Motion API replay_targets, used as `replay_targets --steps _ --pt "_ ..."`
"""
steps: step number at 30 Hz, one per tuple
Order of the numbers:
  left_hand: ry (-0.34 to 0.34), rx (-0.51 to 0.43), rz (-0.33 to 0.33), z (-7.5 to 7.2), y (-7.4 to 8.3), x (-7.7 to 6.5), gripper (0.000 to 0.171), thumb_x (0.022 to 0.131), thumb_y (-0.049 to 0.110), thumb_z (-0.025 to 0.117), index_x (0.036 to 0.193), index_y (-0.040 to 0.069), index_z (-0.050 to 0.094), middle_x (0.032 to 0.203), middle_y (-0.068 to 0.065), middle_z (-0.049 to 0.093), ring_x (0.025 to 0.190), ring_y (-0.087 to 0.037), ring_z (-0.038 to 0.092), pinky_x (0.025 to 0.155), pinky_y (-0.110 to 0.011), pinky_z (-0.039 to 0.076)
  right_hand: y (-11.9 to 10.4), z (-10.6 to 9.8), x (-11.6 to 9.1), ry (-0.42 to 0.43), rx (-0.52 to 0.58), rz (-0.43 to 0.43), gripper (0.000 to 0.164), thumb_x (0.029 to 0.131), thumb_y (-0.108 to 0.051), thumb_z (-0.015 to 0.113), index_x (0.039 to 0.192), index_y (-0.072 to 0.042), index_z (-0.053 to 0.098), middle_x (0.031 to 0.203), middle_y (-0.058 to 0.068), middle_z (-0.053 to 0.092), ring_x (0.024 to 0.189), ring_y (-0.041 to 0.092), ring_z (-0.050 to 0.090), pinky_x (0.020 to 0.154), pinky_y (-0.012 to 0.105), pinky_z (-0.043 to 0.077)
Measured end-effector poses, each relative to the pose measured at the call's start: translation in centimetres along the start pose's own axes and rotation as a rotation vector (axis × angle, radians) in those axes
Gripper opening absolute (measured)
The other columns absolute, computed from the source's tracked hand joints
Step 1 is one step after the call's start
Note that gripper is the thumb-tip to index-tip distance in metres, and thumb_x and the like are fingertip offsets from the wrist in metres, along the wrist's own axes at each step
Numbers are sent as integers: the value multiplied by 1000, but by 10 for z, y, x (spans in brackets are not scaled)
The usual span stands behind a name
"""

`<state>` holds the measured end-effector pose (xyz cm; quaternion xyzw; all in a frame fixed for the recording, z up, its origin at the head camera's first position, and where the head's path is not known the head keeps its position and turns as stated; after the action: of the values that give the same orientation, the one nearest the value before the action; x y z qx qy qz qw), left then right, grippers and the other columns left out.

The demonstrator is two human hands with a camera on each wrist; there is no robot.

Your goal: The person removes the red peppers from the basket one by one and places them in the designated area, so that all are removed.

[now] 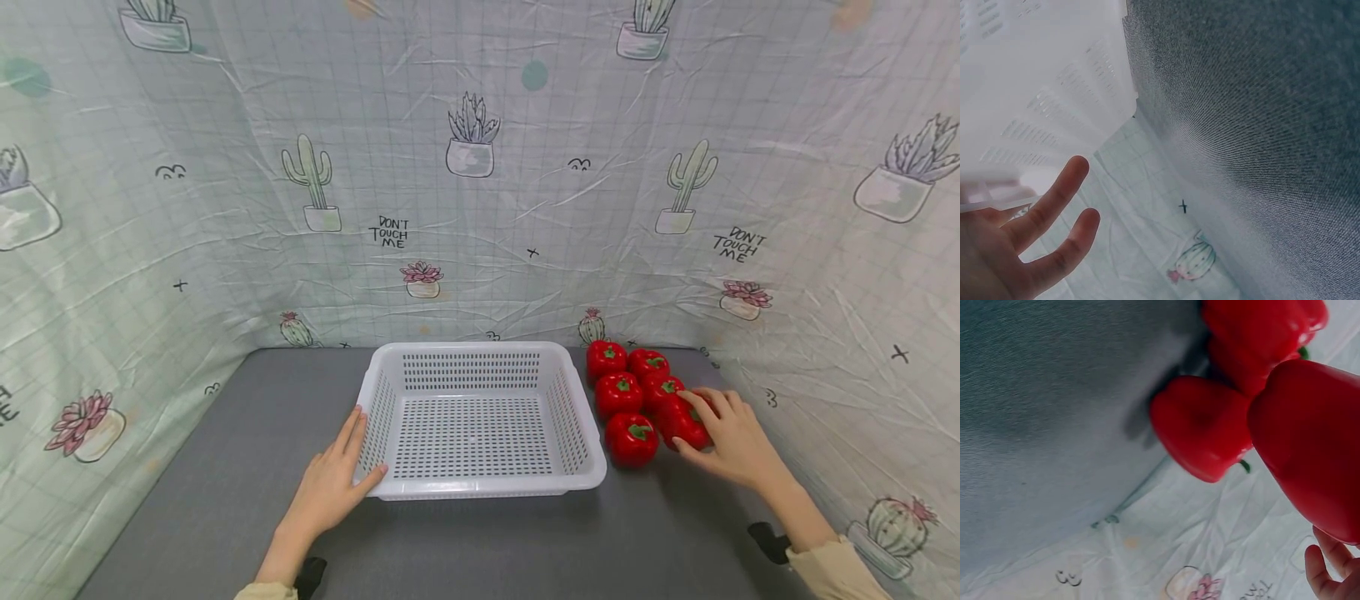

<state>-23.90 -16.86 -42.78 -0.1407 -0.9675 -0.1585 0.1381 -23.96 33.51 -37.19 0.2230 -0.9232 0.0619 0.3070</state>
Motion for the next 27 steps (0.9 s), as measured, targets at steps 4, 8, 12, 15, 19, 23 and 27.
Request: replay_targets --steps 4,8,12,15,19,23,27 --pt "2 2 1 0 0 0 79 83 48 53 139 0 25 147 -15 21 112 -40 50 75 -57 42 4 7 -4 -21 -17 17 63 55 -28 74 110 -6 55 101 12 52 81 23 41 62 35 31" --pt "9 5 2 0 0 0 79 83 47 54 139 -1 25 147 -15 21 112 -40 50 75 -57 42 8 14 -8 -52 -28 41 63 55 -27 76 111 -6 54 100 12 51 81 25 41 62 37 32" --pt "18 7 5 0 1 0 78 82 43 56 139 -1 26 147 -16 22 111 -39 50 74 -56 42 13 24 -15 -94 -28 72 64 57 -27 77 111 -6 53 101 13 50 84 27 41 65 43 35" --pt "26 9 9 0 1 0 78 81 42 57 138 -1 27 147 -16 22 110 -39 51 74 -55 42 16 31 -19 -112 -20 82 63 58 -27 77 112 -5 52 103 14 48 87 30 41 67 47 36" --pt "30 5 13 0 0 -1 78 82 45 56 138 -2 27 147 -15 23 110 -39 52 73 -55 43 19 38 -22 -114 -9 73 62 58 -26 77 111 -5 53 103 15 47 88 32 42 67 49 36" --pt "32 2 11 0 0 -1 78 82 46 55 138 -1 27 147 -15 23 110 -39 52 73 -55 43 18 42 -23 -124 -8 61 62 59 -26 77 112 -5 53 101 15 47 86 32 45 65 46 37" --pt "32 6 8 0 0 0 78 82 46 55 138 -1 27 147 -15 23 111 -38 51 74 -55 42 17 46 -23 -155 -8 69 62 61 -27 76 113 -5 51 101 15 47 87 32 46 64 44 36"
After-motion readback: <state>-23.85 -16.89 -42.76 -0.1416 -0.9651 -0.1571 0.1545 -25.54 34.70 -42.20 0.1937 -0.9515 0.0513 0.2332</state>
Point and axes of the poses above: each hand's wrist, its own x-axis towards the middle knuckle, its own z-axis out of the palm, y = z × x, the point moved 6 cm from there along x, towards the middle knuckle
